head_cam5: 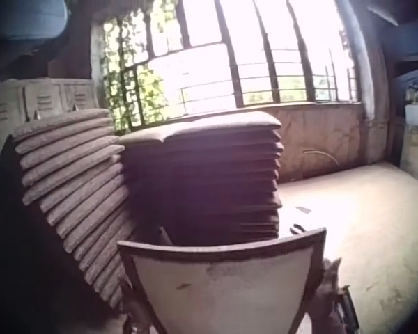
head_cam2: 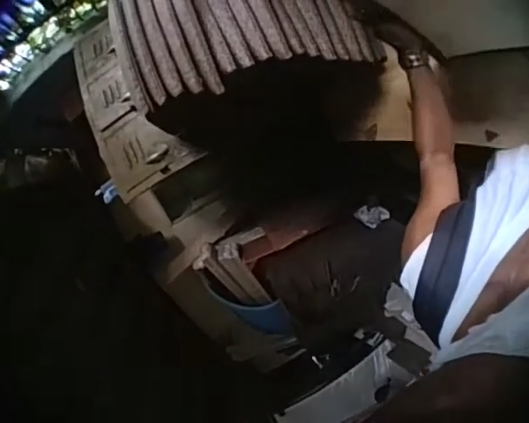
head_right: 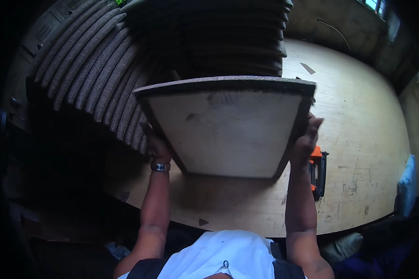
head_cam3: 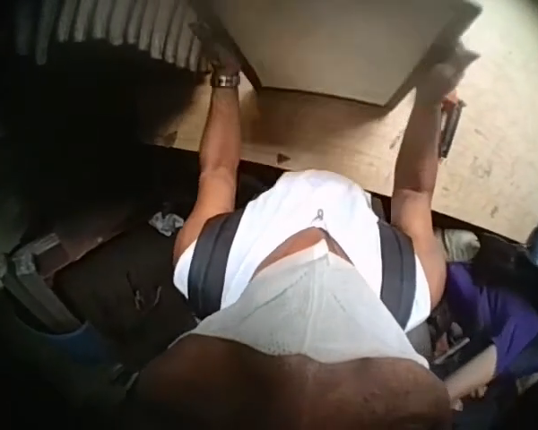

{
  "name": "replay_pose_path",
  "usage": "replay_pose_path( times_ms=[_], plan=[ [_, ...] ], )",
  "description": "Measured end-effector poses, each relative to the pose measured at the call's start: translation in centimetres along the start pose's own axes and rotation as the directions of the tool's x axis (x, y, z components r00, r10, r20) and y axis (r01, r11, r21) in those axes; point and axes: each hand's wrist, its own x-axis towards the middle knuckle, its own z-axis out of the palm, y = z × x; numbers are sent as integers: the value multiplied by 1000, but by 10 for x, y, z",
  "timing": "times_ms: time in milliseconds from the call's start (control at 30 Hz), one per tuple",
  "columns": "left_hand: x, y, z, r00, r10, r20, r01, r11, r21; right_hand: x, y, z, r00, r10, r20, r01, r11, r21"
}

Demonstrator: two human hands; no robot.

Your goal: Upholstering a chair seat by stapling fabric over foam onto a wooden frame and trimming excess.

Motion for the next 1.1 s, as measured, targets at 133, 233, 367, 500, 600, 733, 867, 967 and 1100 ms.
replay_pose_path(
  times_ms=[133,233,367,500,600,733,867,967,1100],
  plan=[
    [13,56,-30,635,165,755,520,632,-575,-22,-48,-19,996,37,82,-54,973,223],
    [-42,49,-99,604,-38,796,606,670,-429,-86,-40,-49,926,217,309,-176,972,-155],
    [-98,21,-182,610,-543,577,469,834,289,-161,-11,-90,794,588,155,-497,774,-391],
    [-153,4,-222,650,-588,482,381,800,463,-224,10,-99,858,513,36,-128,281,-951],
    [-193,5,-223,686,-366,629,-319,626,712,-259,9,-95,904,352,244,183,197,-963],
    [-228,9,-193,471,-334,816,-725,381,574,-279,13,-75,743,427,516,490,179,-853],
    [-229,-3,-146,72,-330,941,-847,478,232,-270,31,-46,604,463,649,603,268,-752],
    [-191,-33,-93,17,-277,961,-854,496,158,-239,57,-25,569,468,677,648,251,-719],
    [-104,-75,-30,326,-242,914,-853,341,394,-184,93,1,605,448,659,666,168,-726]
  ],
)
